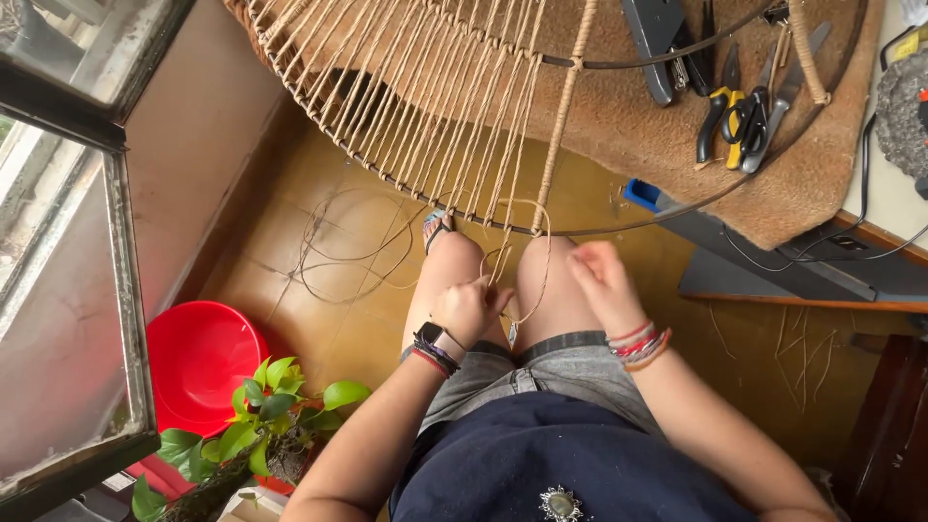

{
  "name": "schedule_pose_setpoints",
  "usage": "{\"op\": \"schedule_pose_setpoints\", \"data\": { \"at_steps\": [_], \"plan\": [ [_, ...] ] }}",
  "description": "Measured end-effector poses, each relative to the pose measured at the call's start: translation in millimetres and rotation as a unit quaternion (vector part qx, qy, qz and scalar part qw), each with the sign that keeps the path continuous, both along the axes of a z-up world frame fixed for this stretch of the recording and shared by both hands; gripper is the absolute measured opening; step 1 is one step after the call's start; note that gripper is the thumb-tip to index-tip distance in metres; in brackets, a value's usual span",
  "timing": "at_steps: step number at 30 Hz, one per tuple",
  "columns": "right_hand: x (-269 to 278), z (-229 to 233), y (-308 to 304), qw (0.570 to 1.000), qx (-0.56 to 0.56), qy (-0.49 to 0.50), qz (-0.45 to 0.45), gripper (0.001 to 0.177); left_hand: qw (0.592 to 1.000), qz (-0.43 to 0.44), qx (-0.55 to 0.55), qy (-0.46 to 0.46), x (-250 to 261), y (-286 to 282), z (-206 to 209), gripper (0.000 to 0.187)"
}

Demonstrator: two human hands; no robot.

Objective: Weaving rattan strips onto a frame to construct a lampshade

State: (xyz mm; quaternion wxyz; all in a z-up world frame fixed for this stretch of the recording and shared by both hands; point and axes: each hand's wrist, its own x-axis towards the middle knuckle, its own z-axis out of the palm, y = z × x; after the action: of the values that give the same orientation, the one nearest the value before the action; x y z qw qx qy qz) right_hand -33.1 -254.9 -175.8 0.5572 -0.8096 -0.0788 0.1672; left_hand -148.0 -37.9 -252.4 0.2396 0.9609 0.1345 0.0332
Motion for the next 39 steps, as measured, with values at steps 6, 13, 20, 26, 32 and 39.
{"op": "schedule_pose_setpoints", "data": {
  "at_steps": [6, 13, 20, 26, 32, 39],
  "plan": [
    [-47, 38, 35, 0.952, 0.182, 0.057, 0.239, 0.016, 0.990, 0.010, -0.141, -0.015, 3, 0, -16, 0.038],
    [-23, 29, 29, 0.849, -0.366, -0.106, 0.365, 0.022, 0.723, 0.013, -0.687, 0.074, -7, 1, 11, 0.064],
    [-38, 53, 24, 0.934, 0.009, 0.098, 0.345, 0.031, 0.987, -0.021, -0.144, 0.068, 10, 15, 32, 0.045],
    [-30, -33, 0, 0.849, -0.337, -0.014, 0.406, 0.035, 0.933, -0.033, -0.353, -0.064, 10, 22, 112, 0.048],
    [-38, 31, 15, 0.941, -0.075, 0.094, 0.315, 0.032, 0.970, -0.006, -0.234, 0.066, -3, 7, 17, 0.038],
    [-32, 101, 60, 0.918, 0.250, 0.291, 0.098, 0.074, 0.988, -0.011, -0.149, 0.035, -7, 26, 56, 0.061]
  ]
}}
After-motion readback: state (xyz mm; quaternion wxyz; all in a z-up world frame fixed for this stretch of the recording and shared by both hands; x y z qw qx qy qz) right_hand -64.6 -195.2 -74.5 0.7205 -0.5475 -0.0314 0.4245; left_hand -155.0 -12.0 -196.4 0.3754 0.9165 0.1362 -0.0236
